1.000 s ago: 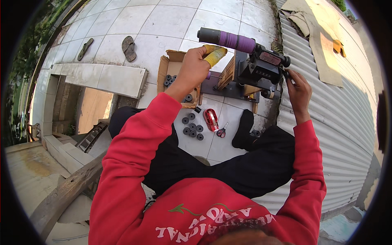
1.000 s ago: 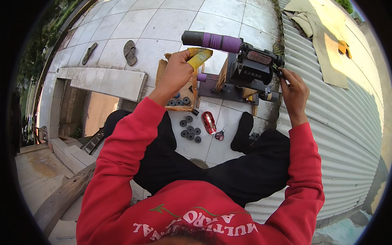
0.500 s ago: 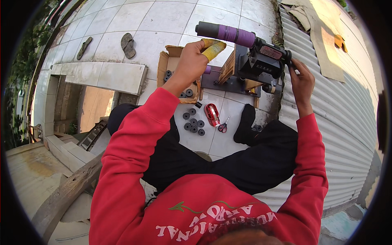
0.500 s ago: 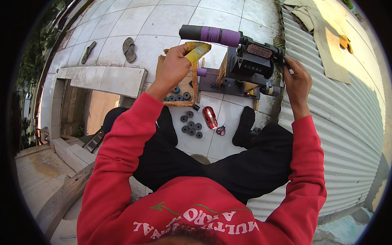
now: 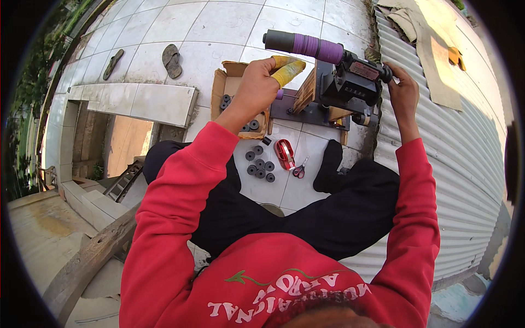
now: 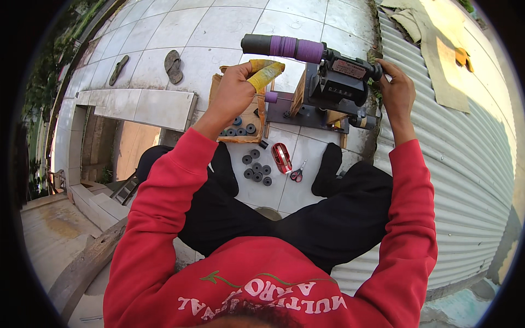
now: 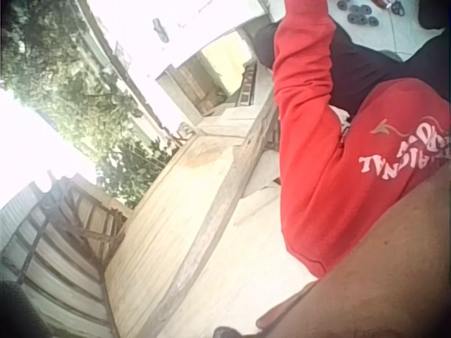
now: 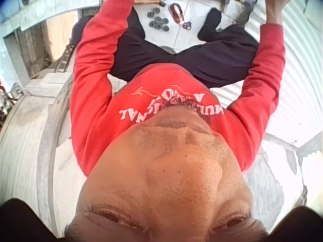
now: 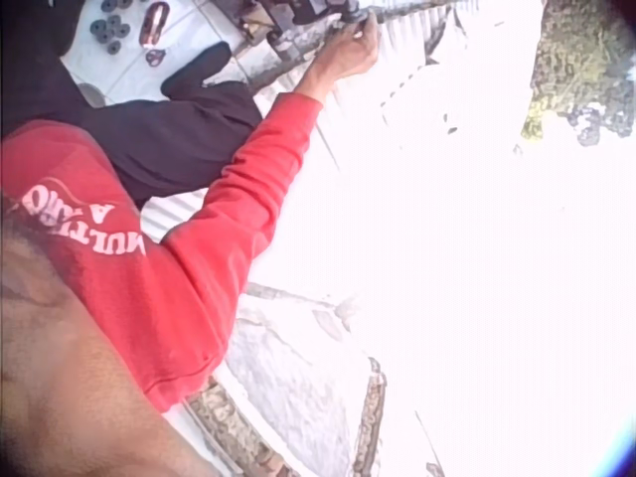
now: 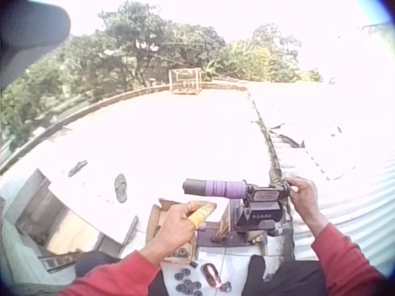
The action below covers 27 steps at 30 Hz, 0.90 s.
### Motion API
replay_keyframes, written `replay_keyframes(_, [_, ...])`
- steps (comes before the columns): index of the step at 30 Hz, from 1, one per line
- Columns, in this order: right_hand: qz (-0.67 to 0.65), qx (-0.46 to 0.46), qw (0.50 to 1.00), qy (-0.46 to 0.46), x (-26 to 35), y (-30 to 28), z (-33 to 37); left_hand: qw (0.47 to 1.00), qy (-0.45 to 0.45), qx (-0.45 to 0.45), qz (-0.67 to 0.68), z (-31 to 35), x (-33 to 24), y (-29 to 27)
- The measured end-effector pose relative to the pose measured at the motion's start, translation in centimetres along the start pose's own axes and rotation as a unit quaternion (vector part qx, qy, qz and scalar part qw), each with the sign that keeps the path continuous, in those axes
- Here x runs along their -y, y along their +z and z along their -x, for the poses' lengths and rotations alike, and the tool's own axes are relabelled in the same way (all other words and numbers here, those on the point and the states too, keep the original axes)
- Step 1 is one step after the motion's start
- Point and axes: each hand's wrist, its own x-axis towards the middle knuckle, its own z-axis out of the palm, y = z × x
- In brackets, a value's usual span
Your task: The person winds thread onto a spindle using a manual winding machine, turning the crank while guiding the thread. The person then takes a spool core from a cardboard box, mounts it onto the machine's spindle, and turns the crank to wind thread onto it.
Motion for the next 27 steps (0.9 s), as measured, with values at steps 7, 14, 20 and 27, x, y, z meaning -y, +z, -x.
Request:
replay_keyframes(7, [0.047,0.029,0.998,0.001,-1.7,1.6,-0.9,1.0,-0.001,-0.004,0.022,0.7,-1.4,0.2])
replay_keyframes(14, [0.058,0.04,0.997,-0.044,-0.6,-0.1,-1.2,1.0,-0.006,-0.007,0.012,0.4,-1.1,0.3])
replay_keyframes(20, [-0.153,-0.053,0.987,0.019,12.5,-6.3,4.5,1.0,-0.004,-0.014,0.024,0.9,-1.3,-0.8])
replay_keyframes(27, [-0.579,0.133,0.619,0.514,21.3,15.4,15.2,1.0,-0.013,-0.016,-0.005,0.9,-1.7,-2.0])
